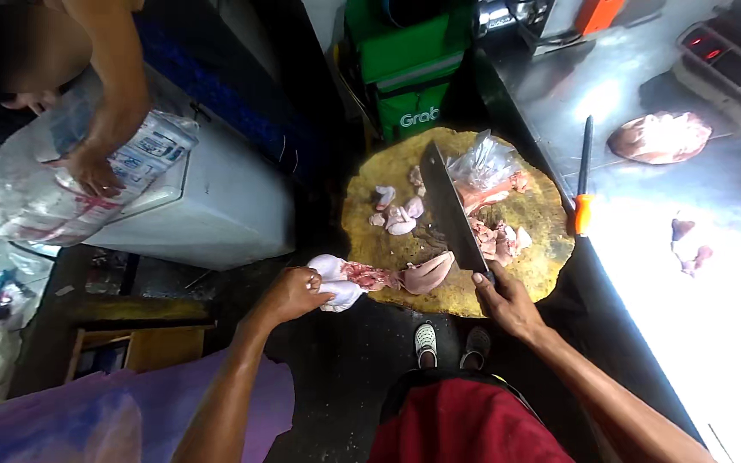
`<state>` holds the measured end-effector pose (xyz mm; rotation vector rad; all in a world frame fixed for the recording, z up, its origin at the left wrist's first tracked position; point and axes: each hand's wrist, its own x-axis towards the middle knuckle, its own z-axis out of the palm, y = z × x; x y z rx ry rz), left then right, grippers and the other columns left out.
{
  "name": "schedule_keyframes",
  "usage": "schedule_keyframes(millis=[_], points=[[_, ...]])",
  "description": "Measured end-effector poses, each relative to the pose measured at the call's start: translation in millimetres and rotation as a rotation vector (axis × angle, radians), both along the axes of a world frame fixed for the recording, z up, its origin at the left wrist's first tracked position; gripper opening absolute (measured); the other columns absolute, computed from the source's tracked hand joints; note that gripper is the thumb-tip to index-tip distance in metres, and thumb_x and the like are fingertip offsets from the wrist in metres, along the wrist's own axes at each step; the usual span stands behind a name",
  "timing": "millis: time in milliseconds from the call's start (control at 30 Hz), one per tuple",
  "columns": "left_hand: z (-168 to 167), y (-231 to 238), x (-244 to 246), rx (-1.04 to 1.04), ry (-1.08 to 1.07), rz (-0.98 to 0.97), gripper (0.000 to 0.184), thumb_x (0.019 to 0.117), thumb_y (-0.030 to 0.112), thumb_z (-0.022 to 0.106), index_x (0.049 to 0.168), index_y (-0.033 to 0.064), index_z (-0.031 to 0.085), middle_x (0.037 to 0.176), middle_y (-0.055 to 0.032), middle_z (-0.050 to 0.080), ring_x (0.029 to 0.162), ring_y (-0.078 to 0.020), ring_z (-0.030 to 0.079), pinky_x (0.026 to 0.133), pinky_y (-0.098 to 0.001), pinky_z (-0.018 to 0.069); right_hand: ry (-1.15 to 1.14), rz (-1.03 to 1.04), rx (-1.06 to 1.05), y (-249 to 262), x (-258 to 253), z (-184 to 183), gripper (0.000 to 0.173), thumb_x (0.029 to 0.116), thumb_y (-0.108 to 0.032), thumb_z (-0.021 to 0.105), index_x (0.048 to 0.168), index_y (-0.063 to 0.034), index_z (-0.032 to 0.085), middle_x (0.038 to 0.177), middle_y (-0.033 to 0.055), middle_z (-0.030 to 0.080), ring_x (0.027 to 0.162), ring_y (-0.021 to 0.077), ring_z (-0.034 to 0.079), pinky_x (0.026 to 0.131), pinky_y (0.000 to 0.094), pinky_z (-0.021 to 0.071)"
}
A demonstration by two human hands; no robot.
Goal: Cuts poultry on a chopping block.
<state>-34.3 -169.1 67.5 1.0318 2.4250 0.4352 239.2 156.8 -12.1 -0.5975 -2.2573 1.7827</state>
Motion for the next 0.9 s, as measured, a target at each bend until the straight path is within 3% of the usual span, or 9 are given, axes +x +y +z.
schedule_keyframes(millis=[167, 267, 333, 400, 467, 600, 733, 833, 900], points=[[5, -3, -1, 0.017, 0.008, 0.002, 0.046, 0.08, 0.03, 0.085, 0.061, 0.0089, 0.049, 0.067, -0.0019, 0.052, 0.064, -0.0146, 0.05, 0.062, -0.0385, 0.0426, 0.545, -0.051, 0.288, -7, 12, 50, 0.047, 0.108, -0.049, 0.045, 0.125, -0.0072, 0.059, 0.073, 0.0024, 0.063, 0.06, 0.0077, 0.061, 0.055, 0.0292, 0.0558], [6, -1, 1, 0.011, -0.019, -0.002, 0.046, 0.0805, 0.032, 0.084, 0.061, 0.009, 0.049, 0.068, -0.0016, 0.052, 0.065, -0.0139, 0.05, 0.062, -0.0377, 0.0424, 0.608, -0.084, 0.341, -26, 26, 10, 0.042, 0.1079, -0.048, 0.045, 0.125, -0.0111, 0.057, 0.076, 0.0042, 0.063, 0.063, 0.0095, 0.063, 0.057, 0.0301, 0.0569], [7, -1, 3, -0.006, -0.026, 0.007, 0.046, 0.0796, 0.035, 0.084, 0.061, 0.0109, 0.048, 0.067, 0.0, 0.052, 0.065, -0.0126, 0.05, 0.062, -0.0367, 0.0423, 0.272, -0.086, 0.411, -39, 50, -40, 0.047, 0.1063, -0.042, 0.05, 0.128, -0.0025, 0.063, 0.076, 0.007, 0.067, 0.061, 0.0138, 0.064, 0.057, 0.0348, 0.0577], [8, -3, 6, -0.031, -0.036, 0.025, 0.045, 0.0798, 0.035, 0.084, 0.062, 0.0117, 0.049, 0.067, 0.0012, 0.051, 0.064, -0.0117, 0.049, 0.061, -0.0359, 0.0414, -0.361, 0.048, 0.322, -44, 62, -77, 0.049, 0.106, -0.049, 0.047, 0.138, -0.0134, 0.058, 0.081, 0.0118, 0.07, 0.072, 0.0297, 0.07, 0.069, 0.0526, 0.0577], [7, -6, 10, -0.032, -0.036, 0.033, 0.045, 0.0797, 0.036, 0.083, 0.062, 0.0119, 0.049, 0.067, 0.0017, 0.051, 0.064, -0.0107, 0.049, 0.06, -0.0352, 0.0413, -0.61, 0.107, 0.222, -39, 58, -88, 0.052, 0.1057, -0.054, 0.043, 0.144, -0.0209, 0.054, 0.088, 0.0151, 0.071, 0.083, 0.0363, 0.071, 0.078, 0.0588, 0.0557], [2, -10, 14, 0.021, -0.012, 0.014, 0.045, 0.0785, 0.039, 0.082, 0.063, 0.01, 0.052, 0.068, 0.0008, 0.053, 0.066, -0.0104, 0.051, 0.062, -0.0348, 0.0433, -0.386, 0.001, 0.222, -33, 51, -44, 0.053, 0.1056, -0.053, 0.045, 0.147, -0.0214, 0.055, 0.081, 0.0098, 0.07, 0.071, 0.0275, 0.068, 0.069, 0.0521, 0.056], [-2, -12, 17, 0.028, -0.033, 0.007, 0.044, 0.0785, 0.039, 0.082, 0.063, 0.0104, 0.052, 0.068, 0.0024, 0.053, 0.065, -0.008, 0.05, 0.061, -0.0321, 0.0421, 0.248, -0.139, 0.29, -43, 36, 14, 0.052, 0.1071, -0.044, 0.049, 0.134, -0.001, 0.061, 0.077, 0.0052, 0.067, 0.06, 0.0082, 0.061, 0.056, 0.0297, 0.0553], [-3, -11, 16, 0.008, -0.057, -0.015, 0.044, 0.0804, 0.036, 0.082, 0.064, 0.0079, 0.053, 0.07, -0.0005, 0.055, 0.067, -0.011, 0.051, 0.064, -0.0352, 0.0435, 0.52, -0.162, 0.344, -57, 26, 2, 0.046, 0.1082, -0.044, 0.046, 0.128, -0.0036, 0.057, 0.078, 0.0055, 0.064, 0.063, 0.007, 0.061, 0.059, 0.0265, 0.0564], [-6, -13, 15, 0.01, -0.043, -0.022, 0.044, 0.0796, 0.036, 0.082, 0.062, 0.0096, 0.051, 0.068, 0.001, 0.053, 0.065, -0.0101, 0.05, 0.062, -0.0342, 0.0424, 0.264, -0.154, 0.383, -73, 40, -38, 0.045, 0.1059, -0.039, 0.051, 0.129, -0.0016, 0.062, 0.08, 0.0073, 0.069, 0.064, 0.0122, 0.065, 0.061, 0.0323, 0.0588]])
